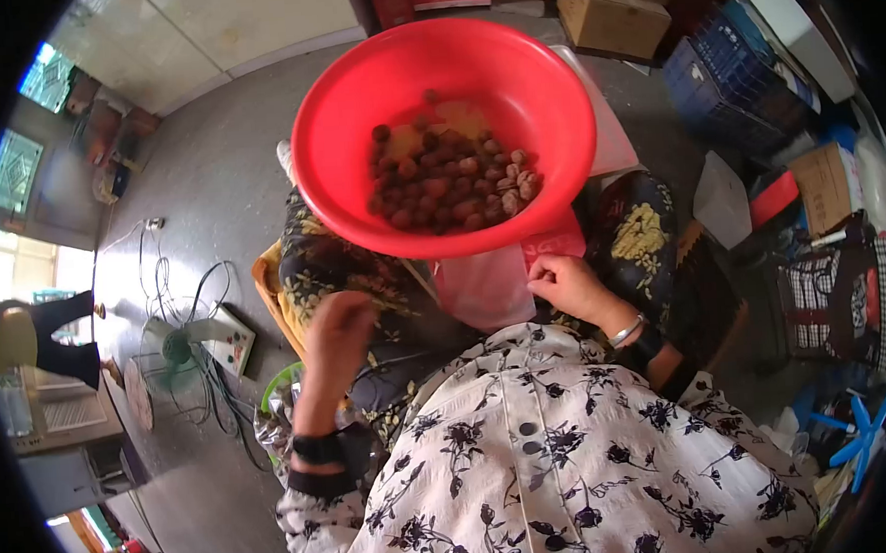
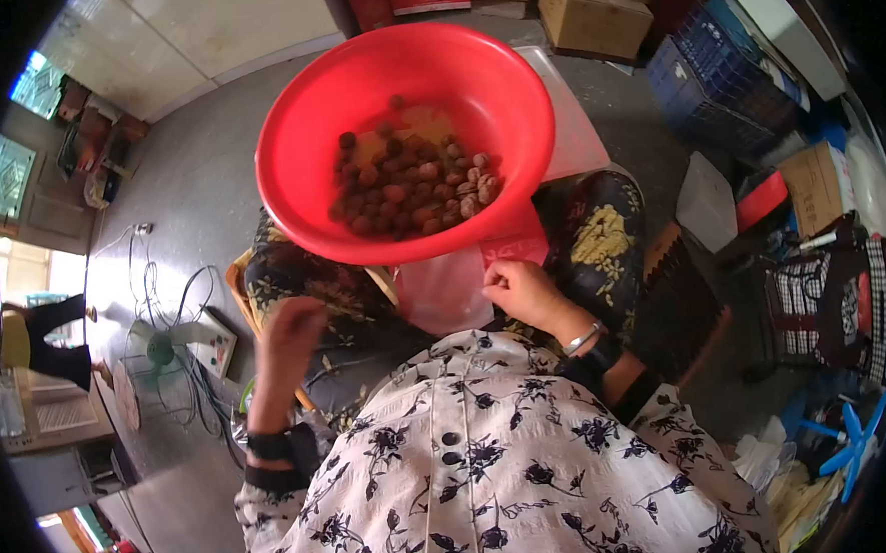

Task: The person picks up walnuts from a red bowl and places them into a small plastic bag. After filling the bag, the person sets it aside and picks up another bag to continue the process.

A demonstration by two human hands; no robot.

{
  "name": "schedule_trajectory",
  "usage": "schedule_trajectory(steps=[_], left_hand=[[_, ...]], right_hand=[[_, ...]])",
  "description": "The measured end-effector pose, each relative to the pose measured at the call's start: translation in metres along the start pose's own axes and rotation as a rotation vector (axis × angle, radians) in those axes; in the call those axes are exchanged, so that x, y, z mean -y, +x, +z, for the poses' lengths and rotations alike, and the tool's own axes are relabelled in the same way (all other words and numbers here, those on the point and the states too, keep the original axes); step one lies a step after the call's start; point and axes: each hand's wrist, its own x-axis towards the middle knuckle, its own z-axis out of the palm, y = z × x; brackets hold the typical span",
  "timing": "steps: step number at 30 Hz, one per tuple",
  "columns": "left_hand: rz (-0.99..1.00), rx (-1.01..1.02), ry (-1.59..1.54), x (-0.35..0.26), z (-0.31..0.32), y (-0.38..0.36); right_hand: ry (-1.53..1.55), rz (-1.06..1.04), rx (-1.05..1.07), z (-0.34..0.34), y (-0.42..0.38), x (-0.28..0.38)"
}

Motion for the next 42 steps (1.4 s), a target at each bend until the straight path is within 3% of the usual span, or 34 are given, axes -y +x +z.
schedule_trajectory(steps=[3,4,6,7,10,12,13,15,16,17,19,20,23,27,29,33,36,42], left_hand=[[0.307,0.465,0.354,-0.028,0.063,0.036],[0.318,0.474,0.356,-0.027,0.081,0.042],[0.006,0.644,0.861,-0.016,0.111,0.053],[0.016,0.649,0.864,-0.007,0.117,0.056],[0.170,0.728,0.805,0.022,0.132,0.061],[0.420,0.740,0.628,0.037,0.121,0.069],[0.424,0.746,0.629,0.035,0.117,0.070],[-0.254,0.636,-0.057,0.021,0.107,0.071],[-0.367,0.593,-0.365,0.007,0.104,0.068],[-0.363,0.598,-0.364,-0.009,0.101,0.066],[-0.543,0.460,-0.617,-0.032,0.099,0.065],[-0.531,0.512,-0.671,-0.018,0.101,0.070],[-0.550,0.524,-0.781,-0.015,0.109,0.069],[-0.491,0.549,-0.876,-0.060,0.112,0.046],[-0.366,0.710,-0.749,-0.049,0.114,0.040],[-0.367,0.675,-0.531,-0.050,0.122,0.044],[-0.379,0.550,-0.617,-0.061,0.125,0.040],[-0.389,0.663,-0.614,-0.052,0.124,0.045]], right_hand=[[-0.069,-0.032,0.008,0.005,0.002,-0.006],[-0.060,-0.015,0.007,0.005,0.001,-0.002],[-0.035,-0.021,-0.012,0.005,0.002,-0.008],[-0.012,-0.031,-0.018,0.005,0.002,-0.008],[0.049,0.000,-0.019,-0.004,-0.001,0.003],[0.101,0.035,-0.018,-0.001,-0.002,0.014],[0.149,0.045,-0.005,-0.003,-0.002,0.018],[0.195,0.055,0.003,-0.005,-0.004,0.023],[0.153,-0.113,-0.004,-0.006,-0.004,0.025],[0.110,-0.280,-0.009,-0.006,-0.006,0.026],[0.089,-0.303,0.010,-0.006,-0.010,0.028],[0.117,-0.280,0.038,-0.005,-0.012,0.031],[0.172,-0.217,0.035,-0.004,-0.015,0.039],[0.235,-0.142,-0.049,-0.007,-0.013,0.037],[0.314,-0.120,0.015,-0.007,-0.013,0.035],[0.392,-0.126,0.095,-0.010,-0.015,0.046],[0.383,-0.120,0.213,-0.015,-0.014,0.048],[0.386,-0.050,0.238,-0.011,-0.012,0.040]])
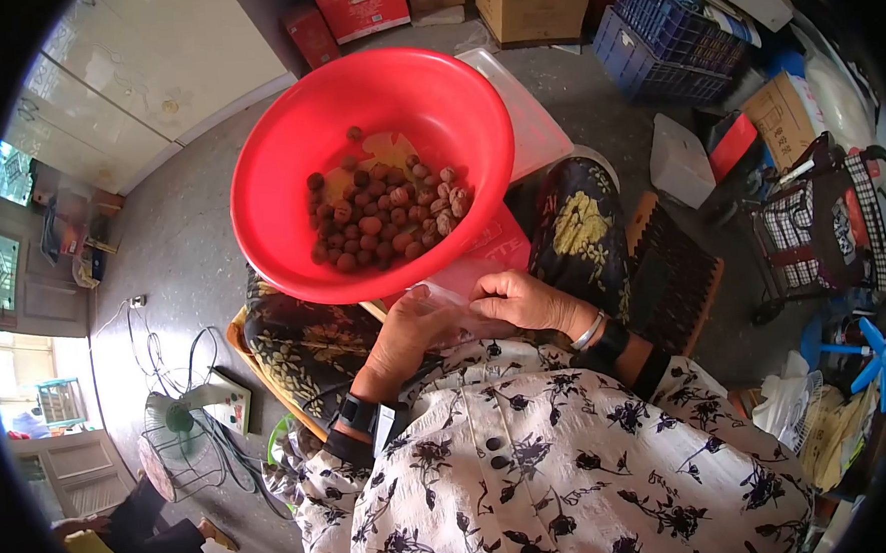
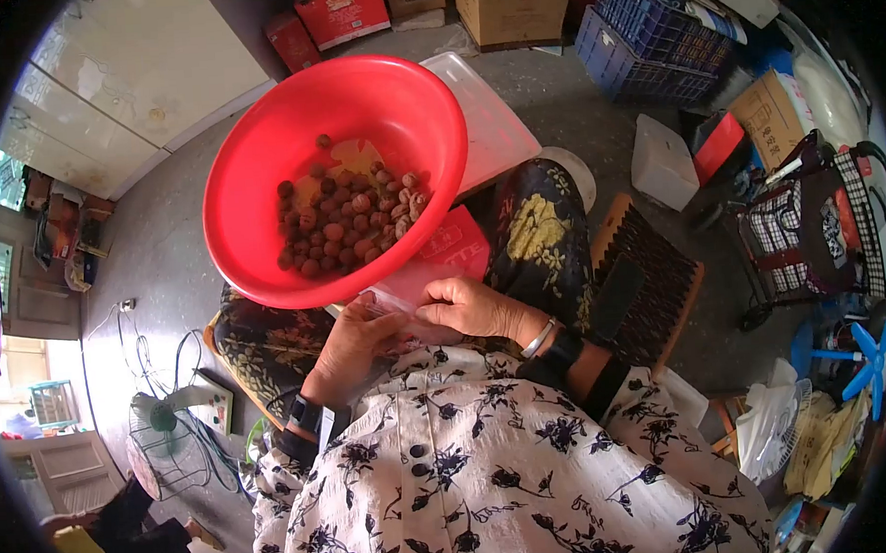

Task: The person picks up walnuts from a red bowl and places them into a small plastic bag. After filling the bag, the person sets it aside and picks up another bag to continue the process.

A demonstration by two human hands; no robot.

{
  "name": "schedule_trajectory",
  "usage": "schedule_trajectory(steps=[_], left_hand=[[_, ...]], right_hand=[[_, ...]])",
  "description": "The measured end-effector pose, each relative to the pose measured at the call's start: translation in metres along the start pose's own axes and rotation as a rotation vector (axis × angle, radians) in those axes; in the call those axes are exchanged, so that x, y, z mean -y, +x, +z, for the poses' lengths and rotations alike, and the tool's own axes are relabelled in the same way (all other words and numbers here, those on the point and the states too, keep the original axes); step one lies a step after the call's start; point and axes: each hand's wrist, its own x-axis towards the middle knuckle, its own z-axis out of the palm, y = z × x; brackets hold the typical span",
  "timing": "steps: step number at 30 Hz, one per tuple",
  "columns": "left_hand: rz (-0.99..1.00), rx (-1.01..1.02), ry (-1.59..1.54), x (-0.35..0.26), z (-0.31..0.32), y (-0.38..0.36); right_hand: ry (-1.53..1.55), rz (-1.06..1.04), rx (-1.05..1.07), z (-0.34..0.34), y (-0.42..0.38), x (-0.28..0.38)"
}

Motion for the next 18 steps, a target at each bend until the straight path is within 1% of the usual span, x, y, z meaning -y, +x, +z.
schedule_trajectory(steps=[3,4,5,6,7,9,10,12,13,15,16,18], left_hand=[[0.041,-0.005,-0.020,0.007,-0.004,0.003],[0.041,-0.004,-0.020,0.026,-0.017,0.013],[0.179,-0.018,0.212,0.054,-0.038,0.031],[0.316,-0.033,0.445,0.071,-0.051,0.037],[0.316,-0.033,0.445,0.070,-0.054,0.030],[0.362,-0.386,1.503,0.066,-0.057,0.013],[0.361,-0.386,1.503,0.058,-0.050,0.006],[0.526,-0.452,1.471,0.041,-0.034,-0.008],[0.526,-0.452,1.471,0.032,-0.032,-0.012],[0.500,-0.335,1.174,0.012,-0.028,-0.014],[0.499,-0.337,1.172,0.007,-0.026,-0.016],[0.175,-0.222,0.661,-0.001,-0.021,-0.018]], right_hand=[[0.004,-0.003,-0.036,-0.002,0.001,-0.004],[0.036,-0.005,-0.038,-0.005,0.000,-0.005],[0.068,-0.006,-0.040,-0.006,0.000,-0.005],[0.067,-0.006,-0.039,-0.006,0.000,-0.004],[0.077,0.003,-0.056,-0.006,-0.001,-0.002],[0.089,0.011,-0.071,-0.005,-0.001,-0.001],[0.099,0.003,-0.071,-0.005,-0.001,-0.002],[0.110,-0.005,-0.071,-0.004,-0.002,-0.003],[0.118,-0.020,-0.087,-0.003,-0.002,-0.002],[0.125,-0.035,-0.102,-0.003,-0.003,0.001],[0.135,-0.031,-0.111,-0.002,-0.003,0.003],[0.145,-0.025,-0.113,0.000,-0.003,0.010]])
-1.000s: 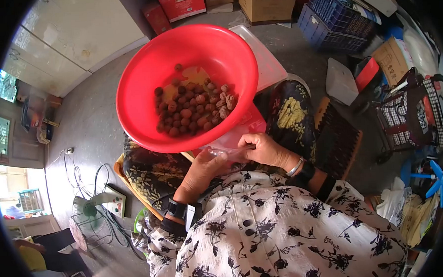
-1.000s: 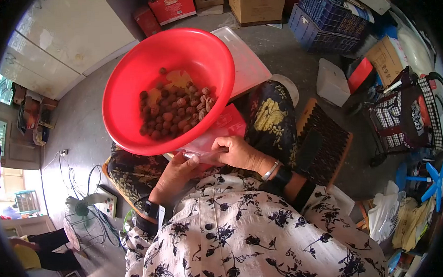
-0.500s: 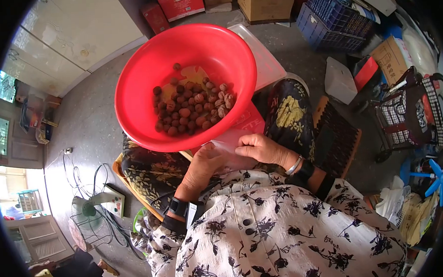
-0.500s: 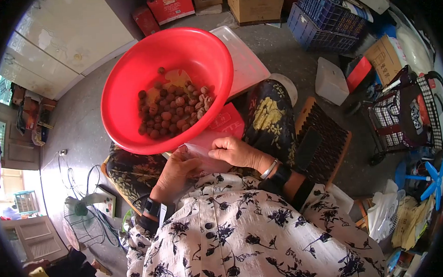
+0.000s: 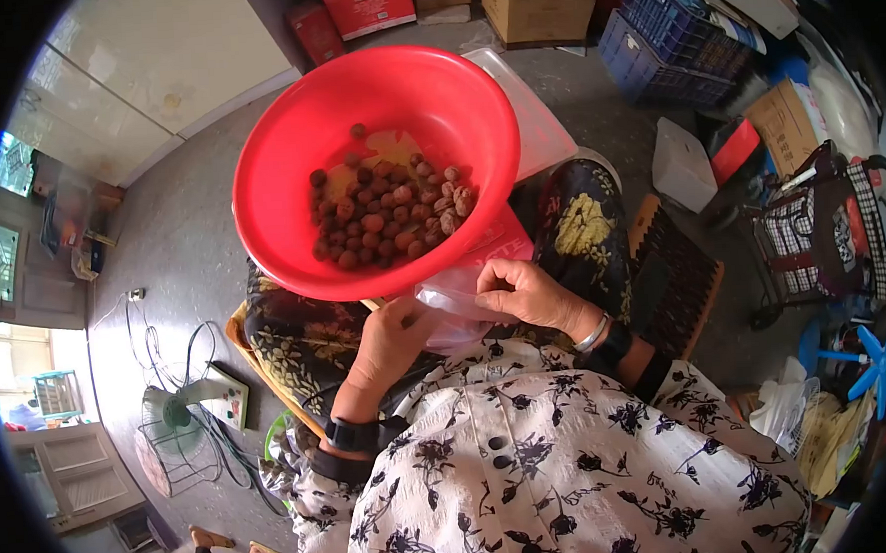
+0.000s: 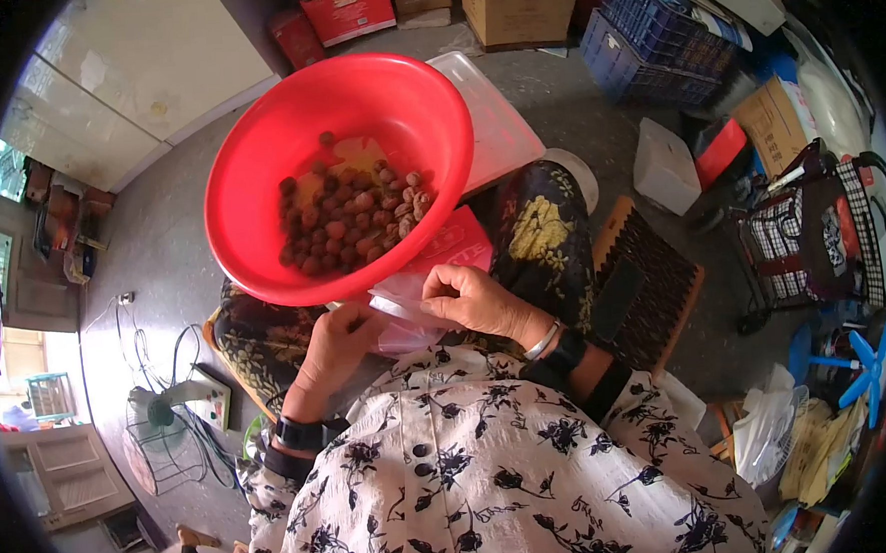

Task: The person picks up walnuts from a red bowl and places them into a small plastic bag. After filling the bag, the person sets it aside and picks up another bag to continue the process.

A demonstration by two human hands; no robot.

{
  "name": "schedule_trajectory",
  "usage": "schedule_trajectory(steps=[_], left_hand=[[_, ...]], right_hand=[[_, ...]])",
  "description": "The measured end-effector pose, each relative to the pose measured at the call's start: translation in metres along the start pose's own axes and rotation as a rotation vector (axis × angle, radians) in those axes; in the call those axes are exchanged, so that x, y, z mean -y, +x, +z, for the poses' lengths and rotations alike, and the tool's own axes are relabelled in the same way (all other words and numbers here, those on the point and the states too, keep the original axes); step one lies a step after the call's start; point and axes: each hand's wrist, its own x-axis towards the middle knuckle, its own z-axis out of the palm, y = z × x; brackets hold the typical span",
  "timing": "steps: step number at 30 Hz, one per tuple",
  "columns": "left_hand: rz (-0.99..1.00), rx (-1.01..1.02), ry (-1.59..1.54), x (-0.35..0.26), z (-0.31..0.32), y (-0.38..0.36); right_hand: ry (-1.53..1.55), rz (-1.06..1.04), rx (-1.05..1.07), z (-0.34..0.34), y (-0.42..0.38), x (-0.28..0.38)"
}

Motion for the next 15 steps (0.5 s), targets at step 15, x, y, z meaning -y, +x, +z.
schedule_trajectory(steps=[15], left_hand=[[-0.093,0.174,-0.273,-0.013,0.018,0.008]], right_hand=[[0.051,-0.016,-0.019,0.004,0.003,-0.002]])
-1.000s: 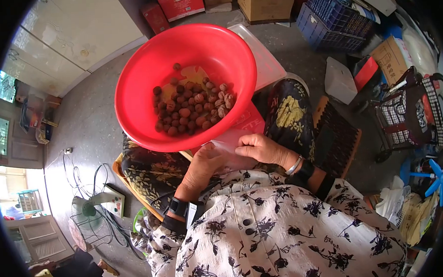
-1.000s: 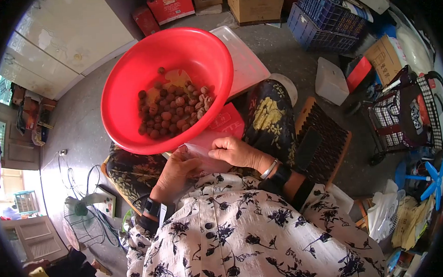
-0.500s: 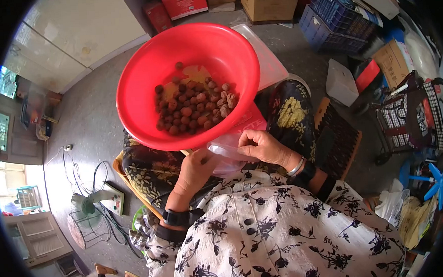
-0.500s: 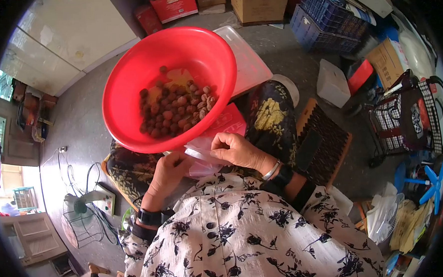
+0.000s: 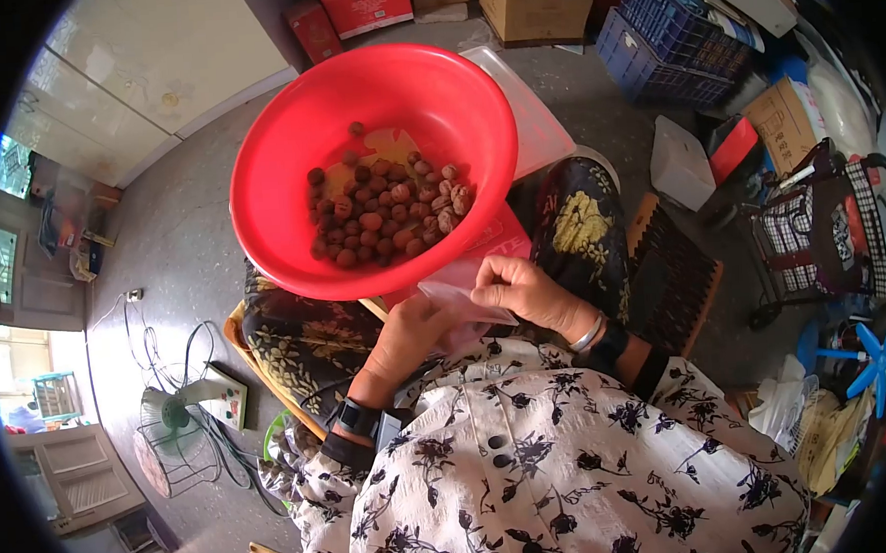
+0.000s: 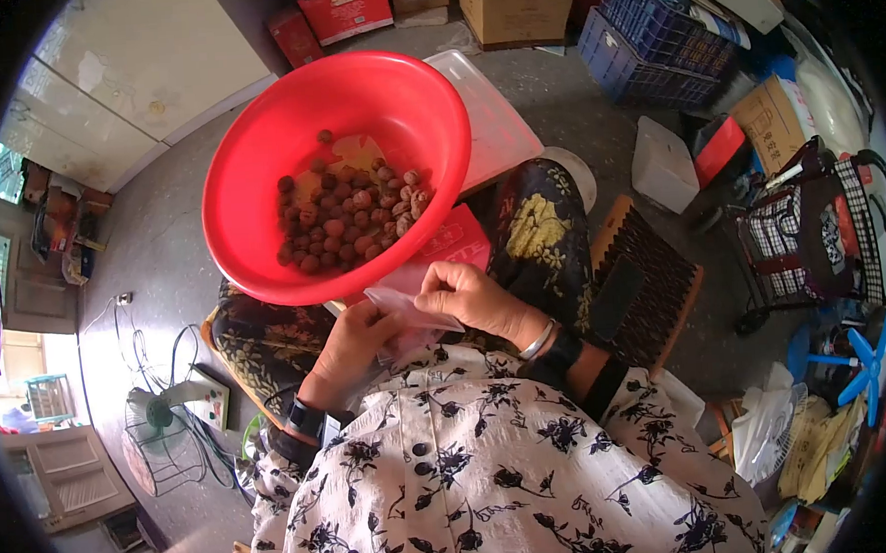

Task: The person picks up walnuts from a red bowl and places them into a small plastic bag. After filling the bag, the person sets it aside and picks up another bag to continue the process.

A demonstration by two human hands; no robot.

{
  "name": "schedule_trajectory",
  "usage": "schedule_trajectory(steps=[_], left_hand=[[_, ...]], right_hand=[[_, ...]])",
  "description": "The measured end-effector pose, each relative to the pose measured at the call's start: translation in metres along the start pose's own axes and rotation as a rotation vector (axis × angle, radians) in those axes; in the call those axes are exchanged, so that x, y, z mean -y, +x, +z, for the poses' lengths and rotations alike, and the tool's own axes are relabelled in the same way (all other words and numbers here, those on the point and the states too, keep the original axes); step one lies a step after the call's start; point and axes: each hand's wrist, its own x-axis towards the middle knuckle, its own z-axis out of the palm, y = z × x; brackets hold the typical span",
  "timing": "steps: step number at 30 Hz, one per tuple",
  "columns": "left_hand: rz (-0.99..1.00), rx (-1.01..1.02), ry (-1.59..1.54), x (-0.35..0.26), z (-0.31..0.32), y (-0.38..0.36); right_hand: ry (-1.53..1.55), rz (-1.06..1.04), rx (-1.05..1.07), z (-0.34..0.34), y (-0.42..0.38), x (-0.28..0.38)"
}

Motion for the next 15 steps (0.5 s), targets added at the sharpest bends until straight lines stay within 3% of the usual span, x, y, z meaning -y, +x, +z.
schedule_trajectory(steps=[2,4,8,10,15], left_hand=[[0.031,0.005,0.046,0.005,0.000,-0.001],[0.062,-0.028,-0.127,0.011,0.001,-0.002],[-0.028,0.005,-0.089,0.029,-0.005,0.006],[0.054,-0.001,0.280,0.025,-0.006,0.008],[-0.102,0.074,0.312,-0.002,-0.009,0.003]], right_hand=[[0.033,0.003,-0.128,-0.006,0.000,-0.003],[0.103,0.065,-0.128,-0.009,0.000,-0.007],[-0.035,0.027,-0.107,-0.003,0.001,-0.019],[-0.020,-0.004,-0.083,-0.002,0.001,-0.011],[0.146,0.087,-0.062,-0.018,-0.010,0.009]])
